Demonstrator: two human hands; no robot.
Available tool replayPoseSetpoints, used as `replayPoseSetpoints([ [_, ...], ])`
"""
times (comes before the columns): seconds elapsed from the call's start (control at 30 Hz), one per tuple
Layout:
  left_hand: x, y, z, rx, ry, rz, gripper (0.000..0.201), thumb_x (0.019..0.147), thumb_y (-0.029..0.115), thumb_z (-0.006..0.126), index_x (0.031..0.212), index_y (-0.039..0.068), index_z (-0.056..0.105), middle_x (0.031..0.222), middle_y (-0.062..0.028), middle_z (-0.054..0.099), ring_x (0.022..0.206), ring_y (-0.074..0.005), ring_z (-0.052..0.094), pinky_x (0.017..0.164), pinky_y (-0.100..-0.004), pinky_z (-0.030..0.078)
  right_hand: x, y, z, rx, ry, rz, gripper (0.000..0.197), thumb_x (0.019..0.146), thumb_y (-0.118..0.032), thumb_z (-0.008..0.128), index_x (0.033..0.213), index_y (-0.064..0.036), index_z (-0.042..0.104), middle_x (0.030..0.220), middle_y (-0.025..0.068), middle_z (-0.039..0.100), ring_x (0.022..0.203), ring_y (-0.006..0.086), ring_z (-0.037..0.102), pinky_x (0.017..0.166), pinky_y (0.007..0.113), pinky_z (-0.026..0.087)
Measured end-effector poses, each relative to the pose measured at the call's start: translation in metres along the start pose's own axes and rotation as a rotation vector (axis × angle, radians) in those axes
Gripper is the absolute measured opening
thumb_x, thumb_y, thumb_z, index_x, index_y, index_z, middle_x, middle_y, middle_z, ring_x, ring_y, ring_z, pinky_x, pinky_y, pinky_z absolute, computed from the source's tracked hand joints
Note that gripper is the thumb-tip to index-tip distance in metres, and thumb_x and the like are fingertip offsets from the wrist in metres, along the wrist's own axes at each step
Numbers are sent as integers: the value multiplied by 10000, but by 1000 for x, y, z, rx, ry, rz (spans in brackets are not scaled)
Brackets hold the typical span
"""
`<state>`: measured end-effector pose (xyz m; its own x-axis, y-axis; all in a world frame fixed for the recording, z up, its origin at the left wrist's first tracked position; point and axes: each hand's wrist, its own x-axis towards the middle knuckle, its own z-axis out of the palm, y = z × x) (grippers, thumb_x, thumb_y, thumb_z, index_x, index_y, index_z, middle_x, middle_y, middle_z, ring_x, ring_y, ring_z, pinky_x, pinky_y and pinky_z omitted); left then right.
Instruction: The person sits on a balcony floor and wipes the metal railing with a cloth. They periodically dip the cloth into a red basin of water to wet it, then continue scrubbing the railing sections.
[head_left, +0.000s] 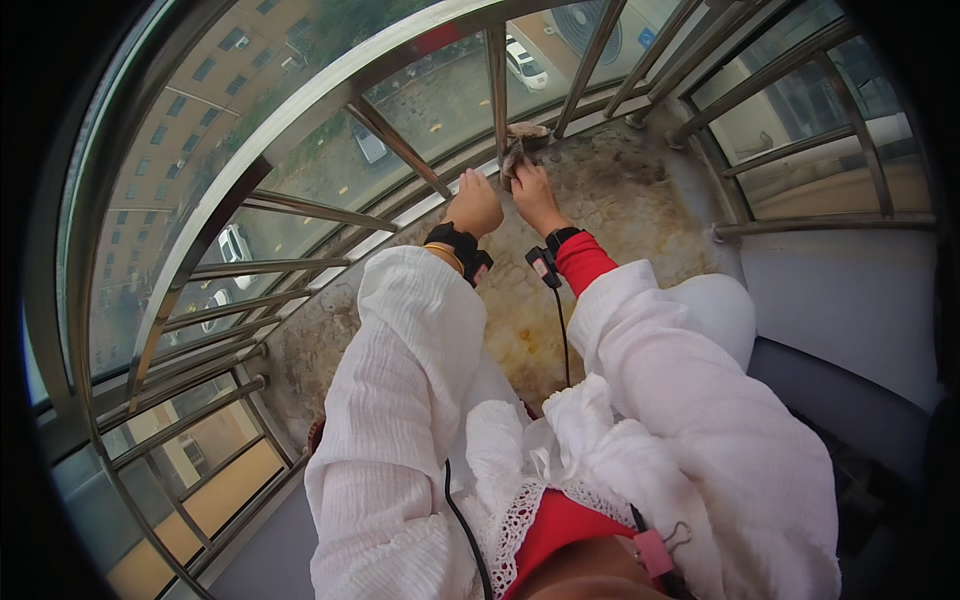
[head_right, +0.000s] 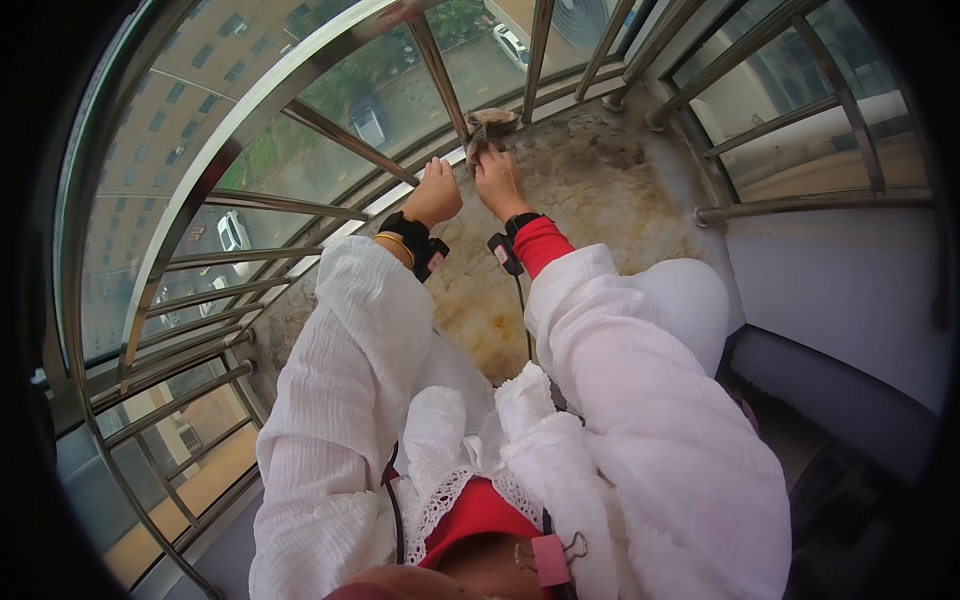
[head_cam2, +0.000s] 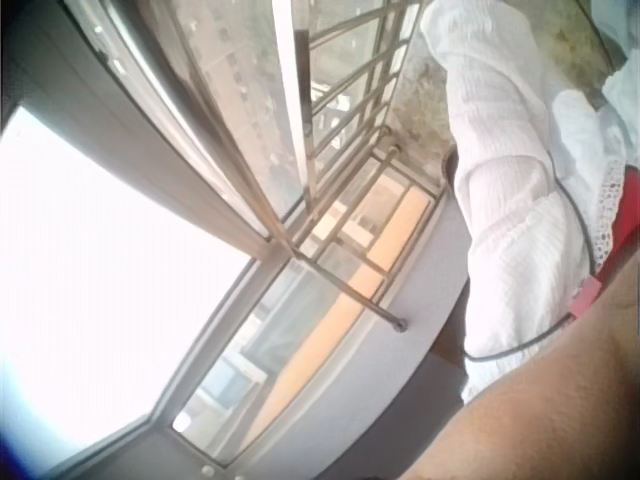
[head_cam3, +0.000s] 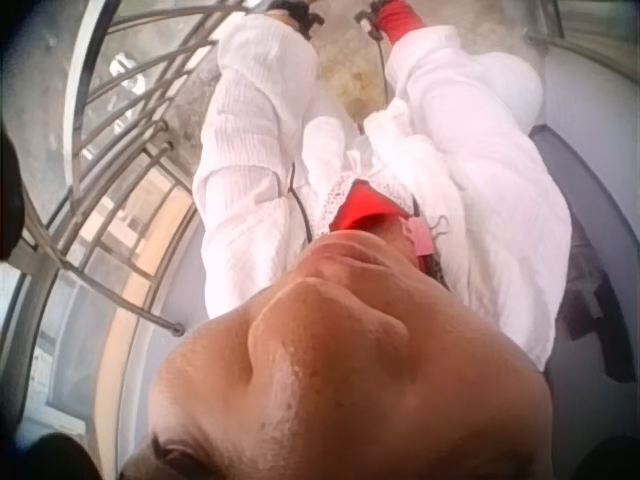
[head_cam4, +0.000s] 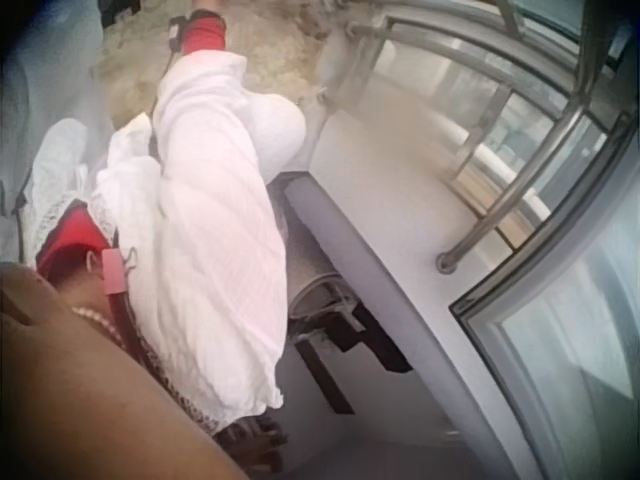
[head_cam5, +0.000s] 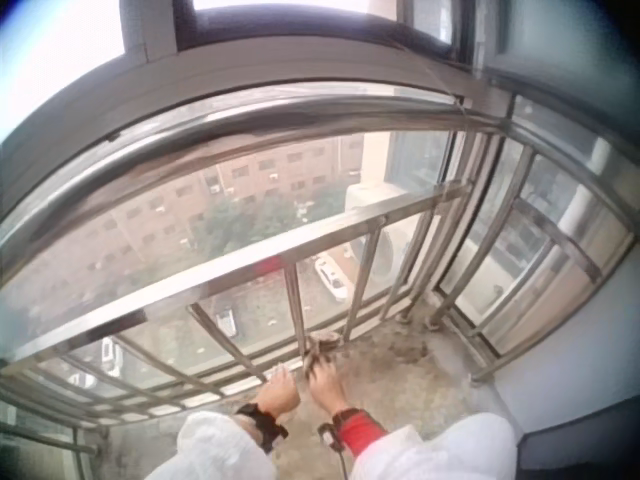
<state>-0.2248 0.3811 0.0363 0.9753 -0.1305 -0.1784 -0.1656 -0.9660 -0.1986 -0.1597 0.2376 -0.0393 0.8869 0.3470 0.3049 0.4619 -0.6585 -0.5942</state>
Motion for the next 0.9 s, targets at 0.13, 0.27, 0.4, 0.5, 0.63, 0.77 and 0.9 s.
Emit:
replayPoseSetpoints([
  [0.13, 13, 24, 48, -273, 141, -311, 640, 887, 118, 519, 1469, -93, 357, 1547, -255, 341, 1424, -401, 357, 1099, -441, 386, 28, 12, -30, -379, -10, -234, 286, 906, -116, 537, 1172, -58, 626, 1497, 61, 465, 972, 255, 620, 810, 428, 497],
  [0.27, 10, 27, 56, -136, 191, -293, 626, 905, 107, 524, 1468, -102, 349, 1538, -260, 349, 1425, -402, 353, 1099, -432, 394, 31, 14, -50, -583, -30, -162, 352, 885, -122, 543, 1223, -75, 630, 1551, 15, 421, 919, 244, 630, 765, 419, 490],
  [0.4, 9, 26, 50, -144, 158, -262, 643, 892, 99, 528, 1466, -119, 335, 1537, -280, 335, 1423, -411, 352, 1101, -432, 394, 13, 5, -38, -18, -280, -39, 487, 890, -139, 548, 1370, -61, 532, 1561, 69, 404, 849, 291, 682, 755, 416, 483],
  [0.5, 10, 23, 48, -93, 121, -196, 656, 886, 92, 529, 1469, -125, 320, 1540, -291, 322, 1428, -419, 343, 1107, -428, 389, 10, 19, -41, -303, -267, -130, 498, 883, -100, 496, 1379, -87, 538, 1568, 0, 403, 824, 270, 681, 777, 415, 463],
  [0.63, 7, 20, 44, -152, 109, -207, 677, 880, 88, 532, 1478, -126, 297, 1544, -295, 313, 1435, -427, 330, 1115, -422, 382, 15, 23, -45, -440, -82, -4, 572, 881, -91, 487, 1453, -97, 468, 1572, 78, 393, 851, 257, 682, 780, 420, 452],
  [0.77, 7, 20, 41, -190, 99, -211, 686, 877, 82, 530, 1482, -129, 284, 1540, -297, 319, 1431, -427, 335, 1118, -418, 381, 10, -14, -11, -136, -36, 9, 464, 823, -242, 636, 1245, -50, 613, 1544, 143, 388, 1122, 311, 573, 849, 475, 448],
  [0.9, 7, 21, 42, -154, 106, -208, 686, 877, 77, 528, 1482, -130, 281, 1536, -297, 324, 1430, -428, 334, 1126, -416, 372, 12, -4, -3, -131, 122, 108, 451, 777, -349, 750, 1191, -195, 657, 1289, 128, 495, 1138, 334, 505, 893, 500, 429],
])
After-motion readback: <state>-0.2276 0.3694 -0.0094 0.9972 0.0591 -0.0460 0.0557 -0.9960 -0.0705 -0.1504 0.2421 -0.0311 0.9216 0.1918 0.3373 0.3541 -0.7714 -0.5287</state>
